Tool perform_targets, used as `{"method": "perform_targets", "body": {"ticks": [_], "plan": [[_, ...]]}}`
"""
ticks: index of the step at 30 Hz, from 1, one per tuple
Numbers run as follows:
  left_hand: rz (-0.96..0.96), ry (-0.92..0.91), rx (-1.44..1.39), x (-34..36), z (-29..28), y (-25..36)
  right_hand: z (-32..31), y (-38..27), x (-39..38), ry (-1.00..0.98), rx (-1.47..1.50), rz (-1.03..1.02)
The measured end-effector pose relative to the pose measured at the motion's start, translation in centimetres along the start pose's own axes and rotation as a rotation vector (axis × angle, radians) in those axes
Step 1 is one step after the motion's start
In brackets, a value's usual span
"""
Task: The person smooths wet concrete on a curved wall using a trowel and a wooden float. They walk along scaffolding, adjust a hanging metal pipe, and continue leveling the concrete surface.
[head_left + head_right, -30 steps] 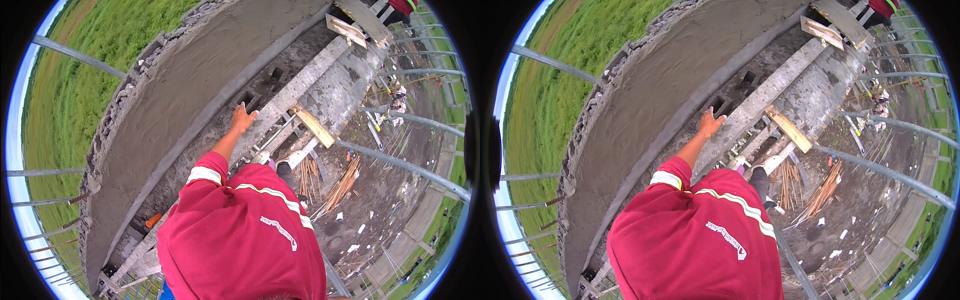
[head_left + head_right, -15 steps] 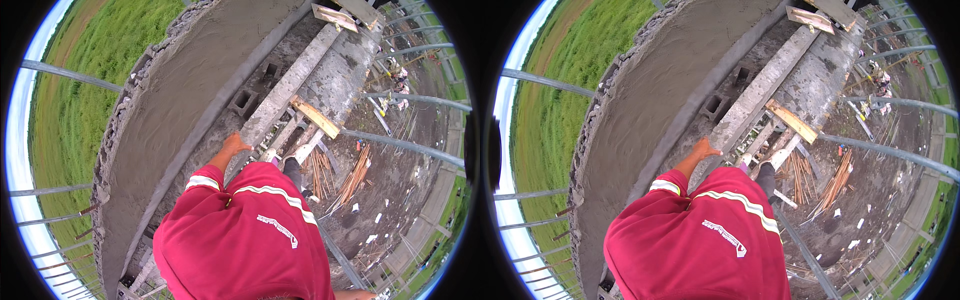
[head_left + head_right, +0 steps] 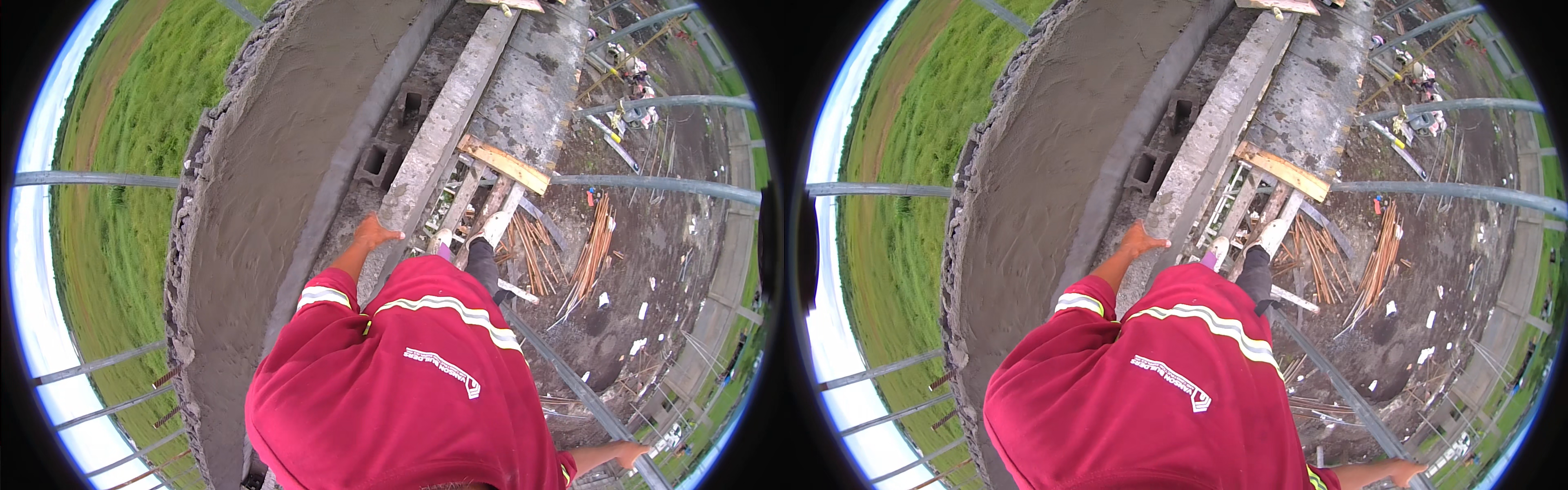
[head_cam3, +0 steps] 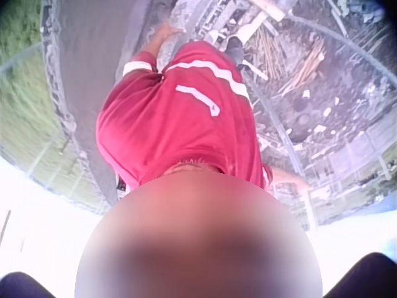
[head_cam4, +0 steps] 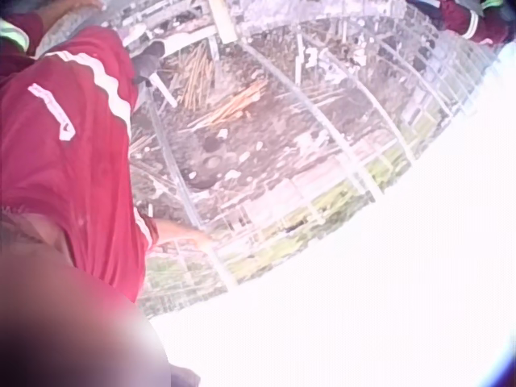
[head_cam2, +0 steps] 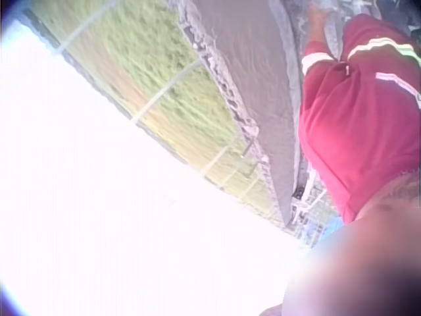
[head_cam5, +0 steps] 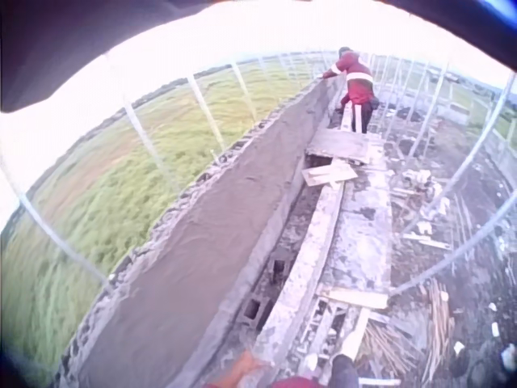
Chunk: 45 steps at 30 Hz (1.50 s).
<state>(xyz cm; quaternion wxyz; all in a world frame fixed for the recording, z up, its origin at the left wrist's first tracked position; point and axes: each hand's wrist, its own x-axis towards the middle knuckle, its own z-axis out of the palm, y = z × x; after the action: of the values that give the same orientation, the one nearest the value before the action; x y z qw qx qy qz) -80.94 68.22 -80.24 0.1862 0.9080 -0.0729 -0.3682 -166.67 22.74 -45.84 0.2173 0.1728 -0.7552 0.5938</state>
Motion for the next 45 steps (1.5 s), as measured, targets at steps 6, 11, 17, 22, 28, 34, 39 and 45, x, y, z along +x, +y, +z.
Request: {"method": "perform_targets", "body": {"ticks": [6,11,17,22,28,34,39,45], "plan": [[0.003,-0.027,-0.121,-0.1,-1.2,-0.3,-0.6,-0.3,-0.7,-0.050,0.074,0.062],[0.069,0.195,-0.154,1.3,-3.0,1.9,-2.0,-1.1,-2.2,-0.039,-0.066,-0.025],[0.376,0.357,0.116,3.9,-4.4,9.5,-2.5,-0.7,-2.7,-0.072,-0.124,-0.041],[0.227,0.159,0.263,6.7,-5.1,15.6,-2.7,-0.3,-2.8,-0.053,-0.196,-0.105],[0.191,0.115,0.424,8.1,-4.7,17.0,-3.1,-0.4,-3.4,-0.036,-0.229,-0.112],[0.222,0.145,0.431,7.4,-4.5,17.1,-3.1,-0.1,-3.7,-0.009,-0.163,-0.149],[0.220,0.125,0.425,7.5,-4.5,17.0,-3.3,-0.5,-4.3,-0.010,-0.106,-0.163],[0.221,0.141,0.445,8.0,-4.3,16.7,-4.0,-1.9,-5.5,-0.017,-0.126,-0.134]]}}
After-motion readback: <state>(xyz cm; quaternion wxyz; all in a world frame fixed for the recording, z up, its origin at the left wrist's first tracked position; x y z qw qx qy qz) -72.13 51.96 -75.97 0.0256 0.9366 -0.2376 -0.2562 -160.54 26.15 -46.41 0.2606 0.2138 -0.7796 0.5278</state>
